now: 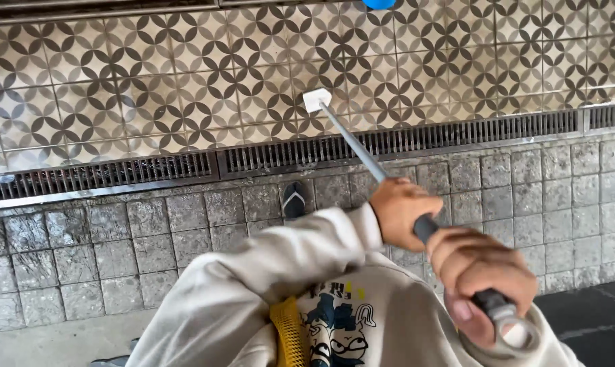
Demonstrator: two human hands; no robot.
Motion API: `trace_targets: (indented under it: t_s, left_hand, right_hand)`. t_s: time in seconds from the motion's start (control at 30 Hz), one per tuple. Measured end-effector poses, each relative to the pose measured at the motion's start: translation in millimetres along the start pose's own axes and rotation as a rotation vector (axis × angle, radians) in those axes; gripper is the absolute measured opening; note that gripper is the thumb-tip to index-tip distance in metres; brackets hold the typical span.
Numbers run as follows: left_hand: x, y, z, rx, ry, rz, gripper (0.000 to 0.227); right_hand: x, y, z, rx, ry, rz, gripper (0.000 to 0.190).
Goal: The person scrubs patterned floor tiles and a metal drainage grate with a long-handled brush, periodically dipping it into a blue bucket. Finally, they detach the brush head from the handle and place it on the floor.
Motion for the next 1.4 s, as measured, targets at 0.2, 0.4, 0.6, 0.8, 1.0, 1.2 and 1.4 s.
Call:
trace_targets:
  t_s: [0.2,0.4,0.6,0.8,1.0,1.2,1.4]
  left_hand:
    - [98.6,5.0,24.0,0.082,0.018,0.172,0.031]
    - [41.4,28.6,5.8,0.028,-0.029,0.171,0.027]
    - [50.4,46.2,-2.2,-0.051,-0.056,0.05,0.028]
    - [97.7,70.4,8.8,0.045,-0.018,0.169,0.03]
    - [27.3,59.5,-4.8,0.02,0.087,0.023,0.035]
    - [119.4,88.2,17.4,-0.039,-0.068,0.214,0.034]
    - [24.0,74.6,-4.3,-0.073,0.051,0.045,0.032]
  right_hand:
    - [-63.3,3.0,24.0,-0.149,0.108,0.086,0.029]
    - [-23.1,-13.2,25.1,-0.038,0.119,0.088,0.025]
    - [-42.4,-19.7,31.0,-0.17,0.244,0.178,0.022]
    - [-59.6,-38.1,57.0,-0.049,0.185,0.054,0.019]
    - [-27.6,-33.1,34.4,-0.219,0.122,0.181,0.023]
    - [-103.2,-34.7,56.0,-0.18,0.209,0.141,0.024]
    - [-4.9,-47.8,68.0,-0.02,0.043,0.083,0.022]
Point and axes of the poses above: each hand's wrist, its own z-axis towards the middle knuckle, its own y-axis out of the back of the hand, x = y × z, the point moved 7 cm from there along z, towards the middle knuckle, and after that the axes turned 1 degree about -y, right-handed, at the moved point
